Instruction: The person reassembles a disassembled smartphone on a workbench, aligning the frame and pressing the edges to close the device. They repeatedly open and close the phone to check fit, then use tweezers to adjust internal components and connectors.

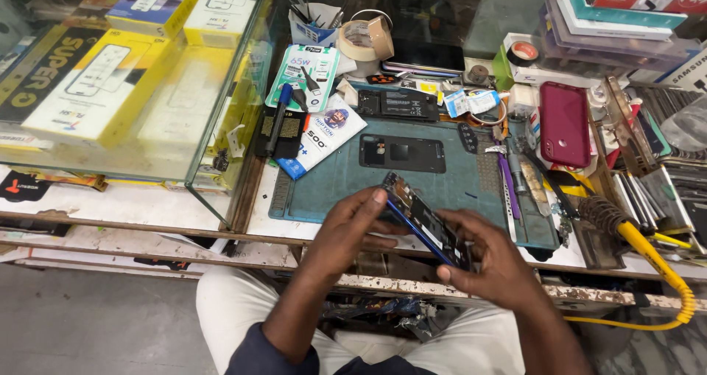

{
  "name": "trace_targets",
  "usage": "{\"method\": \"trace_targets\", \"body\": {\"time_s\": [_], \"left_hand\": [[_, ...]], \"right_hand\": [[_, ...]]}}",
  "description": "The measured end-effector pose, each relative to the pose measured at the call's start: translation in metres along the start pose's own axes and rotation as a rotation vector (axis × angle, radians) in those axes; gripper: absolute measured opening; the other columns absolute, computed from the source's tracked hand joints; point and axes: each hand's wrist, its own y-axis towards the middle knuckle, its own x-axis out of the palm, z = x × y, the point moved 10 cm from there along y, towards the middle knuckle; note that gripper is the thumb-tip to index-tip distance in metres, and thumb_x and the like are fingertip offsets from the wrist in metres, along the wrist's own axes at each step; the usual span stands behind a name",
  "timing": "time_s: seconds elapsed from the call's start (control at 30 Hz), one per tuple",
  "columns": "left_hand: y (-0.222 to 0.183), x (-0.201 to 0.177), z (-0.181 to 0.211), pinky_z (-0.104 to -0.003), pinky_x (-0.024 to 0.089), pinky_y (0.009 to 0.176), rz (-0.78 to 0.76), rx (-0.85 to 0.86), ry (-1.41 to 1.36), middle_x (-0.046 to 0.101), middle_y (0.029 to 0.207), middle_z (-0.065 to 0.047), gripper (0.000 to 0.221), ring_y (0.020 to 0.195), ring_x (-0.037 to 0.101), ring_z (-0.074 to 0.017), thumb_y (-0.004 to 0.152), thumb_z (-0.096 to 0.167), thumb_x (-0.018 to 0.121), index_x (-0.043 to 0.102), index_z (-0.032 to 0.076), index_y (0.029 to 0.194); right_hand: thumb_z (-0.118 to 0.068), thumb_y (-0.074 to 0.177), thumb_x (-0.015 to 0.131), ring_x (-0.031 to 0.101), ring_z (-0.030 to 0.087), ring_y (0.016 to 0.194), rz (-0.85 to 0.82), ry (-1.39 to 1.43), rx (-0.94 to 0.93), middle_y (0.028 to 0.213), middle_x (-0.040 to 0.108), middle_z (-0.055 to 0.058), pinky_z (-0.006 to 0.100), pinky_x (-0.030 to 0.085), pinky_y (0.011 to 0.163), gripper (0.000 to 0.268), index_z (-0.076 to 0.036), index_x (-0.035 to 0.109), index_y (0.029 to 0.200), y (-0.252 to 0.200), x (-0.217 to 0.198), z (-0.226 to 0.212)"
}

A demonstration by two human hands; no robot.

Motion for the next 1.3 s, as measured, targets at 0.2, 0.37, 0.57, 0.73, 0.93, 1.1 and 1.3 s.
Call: {"method": "trace_targets", "body": {"time_s": [0.2, 0.37, 0.57, 0.73, 0.93, 1.1, 1.3], "left_hand": [[0.002, -0.032, 0.016, -0.029, 0.064, 0.063, 0.059, 0.000, 0.062, 0.076, 0.115, -0.014, 0.066, 0.079, 0.077, -0.0209, 0.094, 0.037, 0.068, 0.053, -0.003, 0.144], [0.001, -0.047, 0.014, -0.030, 0.062, 0.058, 0.135, -0.140, 0.348, 0.074, 0.096, -0.015, 0.074, 0.071, 0.072, -0.0164, 0.082, 0.024, 0.081, 0.052, 0.002, 0.146], [-0.004, -0.049, 0.041, -0.035, 0.056, 0.063, 0.268, -0.004, 0.832, 0.074, 0.091, -0.007, 0.074, 0.068, 0.067, -0.0180, 0.068, 0.017, 0.092, 0.063, 0.008, 0.136], [-0.003, -0.046, 0.049, -0.038, 0.057, 0.070, 0.332, 0.068, 0.943, 0.073, 0.085, -0.008, 0.062, 0.073, 0.072, -0.0217, 0.071, 0.013, 0.089, 0.068, 0.007, 0.129], [-0.004, -0.043, 0.052, -0.041, 0.056, 0.072, 0.371, 0.124, 0.984, 0.071, 0.086, -0.013, 0.059, 0.078, 0.071, -0.0271, 0.071, 0.011, 0.088, 0.068, 0.003, 0.126], [-0.007, -0.037, 0.055, -0.046, 0.054, 0.078, 0.397, 0.195, 1.049, 0.069, 0.090, -0.015, 0.054, 0.085, 0.068, -0.0334, 0.071, 0.011, 0.089, 0.069, 0.000, 0.120], [-0.010, -0.036, 0.055, -0.046, 0.054, 0.080, 0.405, 0.174, 1.056, 0.067, 0.092, -0.015, 0.050, 0.088, 0.067, -0.0338, 0.072, 0.012, 0.089, 0.071, 0.002, 0.117]], "right_hand": [[-0.028, 0.056, 0.089, 0.069, 0.021, 0.099, -0.056, -0.448, -0.075, 0.109, 0.068, 0.008, 0.036, 0.055, 0.086, 0.084, -0.006, 0.063, 0.132, 0.039, -0.009, -0.033], [-0.027, 0.057, 0.089, 0.068, 0.026, 0.102, -0.141, -0.542, -0.079, 0.110, 0.066, 0.010, 0.040, 0.055, 0.090, 0.084, -0.008, 0.063, 0.135, 0.065, -0.005, -0.030], [-0.029, 0.058, 0.091, 0.060, 0.028, 0.116, -0.206, -0.592, -0.013, 0.121, 0.059, 0.010, 0.041, 0.048, 0.100, 0.093, -0.011, 0.056, 0.143, 0.080, -0.001, -0.017], [-0.030, 0.066, 0.090, 0.054, 0.028, 0.123, -0.263, -0.648, -0.027, 0.128, 0.055, 0.012, 0.040, 0.044, 0.106, 0.095, -0.012, 0.049, 0.149, 0.085, 0.003, -0.014], [-0.032, 0.067, 0.089, 0.050, 0.030, 0.127, -0.248, -0.713, -0.099, 0.134, 0.057, 0.011, 0.042, 0.041, 0.108, 0.097, -0.012, 0.046, 0.151, 0.083, 0.000, -0.021], [-0.032, 0.069, 0.088, 0.047, 0.031, 0.134, -0.208, -0.709, -0.164, 0.144, 0.057, 0.012, 0.043, 0.041, 0.109, 0.093, -0.012, 0.048, 0.149, 0.076, 0.000, -0.022], [-0.032, 0.073, 0.084, 0.045, 0.033, 0.136, -0.197, -0.681, -0.171, 0.151, 0.052, 0.013, 0.043, 0.040, 0.111, 0.091, -0.011, 0.044, 0.152, 0.072, 0.002, -0.019]]}}
